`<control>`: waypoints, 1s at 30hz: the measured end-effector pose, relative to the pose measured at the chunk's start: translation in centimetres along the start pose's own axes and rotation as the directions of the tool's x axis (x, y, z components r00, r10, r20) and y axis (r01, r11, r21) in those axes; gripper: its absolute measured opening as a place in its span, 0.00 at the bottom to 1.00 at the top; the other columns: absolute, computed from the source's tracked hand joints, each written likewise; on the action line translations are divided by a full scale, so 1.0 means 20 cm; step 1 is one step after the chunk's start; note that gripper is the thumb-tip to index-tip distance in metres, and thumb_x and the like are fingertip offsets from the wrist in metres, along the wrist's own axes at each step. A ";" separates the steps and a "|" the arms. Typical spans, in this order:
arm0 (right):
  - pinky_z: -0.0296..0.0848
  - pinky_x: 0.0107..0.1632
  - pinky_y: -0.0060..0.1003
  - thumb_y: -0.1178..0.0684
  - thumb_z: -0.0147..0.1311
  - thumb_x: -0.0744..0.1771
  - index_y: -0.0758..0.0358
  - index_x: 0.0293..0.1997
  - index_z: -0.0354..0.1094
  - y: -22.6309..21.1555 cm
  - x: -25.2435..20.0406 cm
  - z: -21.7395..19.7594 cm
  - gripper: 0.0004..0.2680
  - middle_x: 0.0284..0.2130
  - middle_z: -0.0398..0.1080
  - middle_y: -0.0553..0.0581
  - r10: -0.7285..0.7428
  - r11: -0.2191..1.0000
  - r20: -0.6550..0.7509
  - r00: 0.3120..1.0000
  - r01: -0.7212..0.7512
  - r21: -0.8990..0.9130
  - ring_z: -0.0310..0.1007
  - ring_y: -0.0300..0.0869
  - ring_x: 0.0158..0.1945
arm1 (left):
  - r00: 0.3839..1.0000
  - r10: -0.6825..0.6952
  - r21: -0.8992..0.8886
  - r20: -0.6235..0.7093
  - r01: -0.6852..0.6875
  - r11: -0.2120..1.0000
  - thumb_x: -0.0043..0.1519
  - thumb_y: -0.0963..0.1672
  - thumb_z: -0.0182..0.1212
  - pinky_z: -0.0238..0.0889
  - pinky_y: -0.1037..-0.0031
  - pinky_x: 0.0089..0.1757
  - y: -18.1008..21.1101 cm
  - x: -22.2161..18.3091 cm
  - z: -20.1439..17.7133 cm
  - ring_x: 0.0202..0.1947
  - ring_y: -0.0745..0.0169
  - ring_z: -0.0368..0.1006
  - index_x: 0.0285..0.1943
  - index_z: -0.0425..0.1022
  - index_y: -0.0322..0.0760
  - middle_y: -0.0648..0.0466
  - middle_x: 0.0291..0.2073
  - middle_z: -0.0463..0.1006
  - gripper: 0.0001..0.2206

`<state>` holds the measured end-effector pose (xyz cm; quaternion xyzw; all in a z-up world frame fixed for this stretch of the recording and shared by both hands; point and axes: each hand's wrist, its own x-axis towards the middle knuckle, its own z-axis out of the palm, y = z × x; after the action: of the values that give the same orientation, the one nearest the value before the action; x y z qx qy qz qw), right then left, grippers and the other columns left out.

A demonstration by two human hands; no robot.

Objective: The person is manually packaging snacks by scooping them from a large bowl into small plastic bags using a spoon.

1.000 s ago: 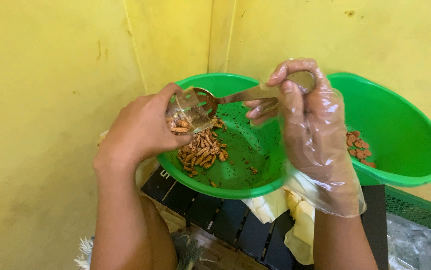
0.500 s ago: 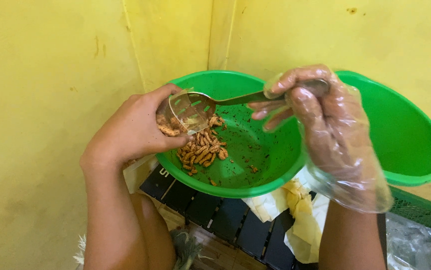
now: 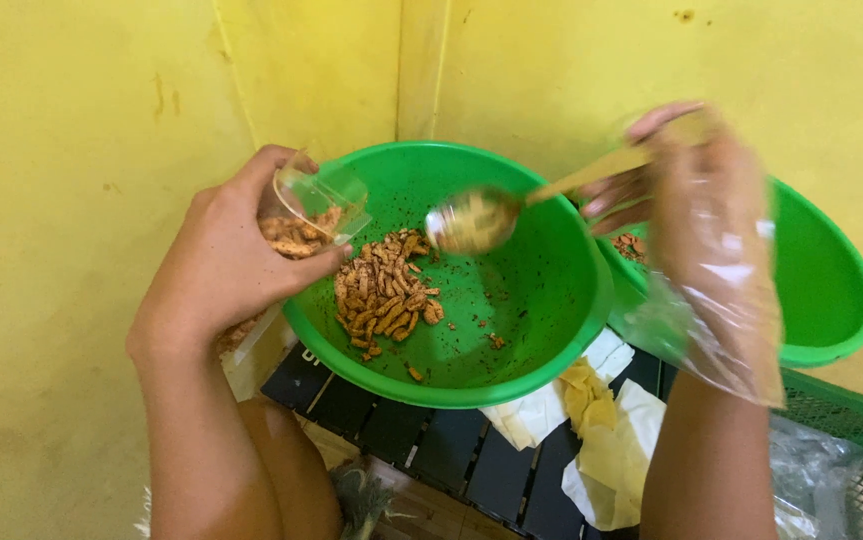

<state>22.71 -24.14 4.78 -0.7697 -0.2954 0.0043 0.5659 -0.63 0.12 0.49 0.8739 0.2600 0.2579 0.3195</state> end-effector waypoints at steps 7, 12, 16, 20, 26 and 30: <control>0.86 0.34 0.44 0.51 0.37 0.75 0.64 0.58 0.70 0.21 0.11 0.19 0.13 0.34 0.84 0.64 0.176 0.936 0.195 0.965 -0.102 -0.337 0.86 0.47 0.34 | 0.999 -0.046 -0.007 -0.018 0.045 0.999 0.51 0.47 0.81 0.69 0.67 0.42 0.00 0.01 0.02 0.33 0.62 0.78 0.66 0.75 0.51 0.56 0.36 0.82 0.31; 0.72 0.52 0.49 0.46 0.47 0.68 0.43 0.48 0.84 0.13 0.07 0.18 0.14 0.35 0.80 0.58 0.346 0.674 0.121 0.930 -0.157 -0.722 0.79 0.50 0.46 | 1.000 -0.020 0.018 0.001 0.020 1.000 0.51 0.48 0.79 0.68 0.65 0.41 0.00 0.01 0.01 0.33 0.60 0.79 0.66 0.75 0.52 0.56 0.34 0.82 0.31; 0.73 0.51 0.52 0.44 0.55 0.67 0.43 0.45 0.85 0.25 0.11 0.18 0.10 0.38 0.83 0.60 0.283 0.601 0.119 0.952 -0.080 -0.795 0.81 0.55 0.47 | 0.999 -0.032 0.040 0.000 0.032 0.999 0.50 0.48 0.79 0.68 0.63 0.43 0.01 0.01 0.01 0.35 0.58 0.79 0.66 0.75 0.53 0.56 0.34 0.84 0.31; 0.77 0.55 0.54 0.44 0.53 0.66 0.36 0.45 0.85 0.27 0.10 0.20 0.11 0.42 0.84 0.59 0.284 0.477 0.063 0.957 -0.084 -0.875 0.82 0.60 0.53 | 0.999 -0.032 0.071 0.015 0.031 0.997 0.50 0.48 0.78 0.68 0.61 0.44 0.02 0.00 0.01 0.37 0.56 0.81 0.67 0.75 0.55 0.56 0.36 0.85 0.31; 0.75 0.59 0.57 0.42 0.60 0.65 0.30 0.55 0.81 0.24 0.06 0.22 0.13 0.53 0.81 0.59 0.297 0.440 0.095 0.950 -0.048 -0.897 0.79 0.59 0.60 | 0.999 -0.038 0.078 0.018 0.036 0.996 0.50 0.50 0.78 0.68 0.61 0.45 0.02 0.00 0.01 0.38 0.53 0.80 0.68 0.74 0.56 0.55 0.39 0.84 0.32; 0.76 0.60 0.55 0.45 0.57 0.64 0.29 0.55 0.83 0.22 0.04 0.23 0.15 0.52 0.82 0.59 0.332 0.400 0.115 0.936 -0.029 -0.916 0.78 0.59 0.61 | 0.997 -0.076 0.075 0.025 0.074 0.994 0.50 0.49 0.77 0.68 0.61 0.45 0.05 0.00 0.01 0.38 0.54 0.80 0.67 0.75 0.57 0.56 0.40 0.83 0.32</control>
<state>23.80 -20.59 -0.35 -0.9702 -0.2414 0.0153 0.0117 -0.32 -0.55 1.05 0.8782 0.2975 0.2240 0.3000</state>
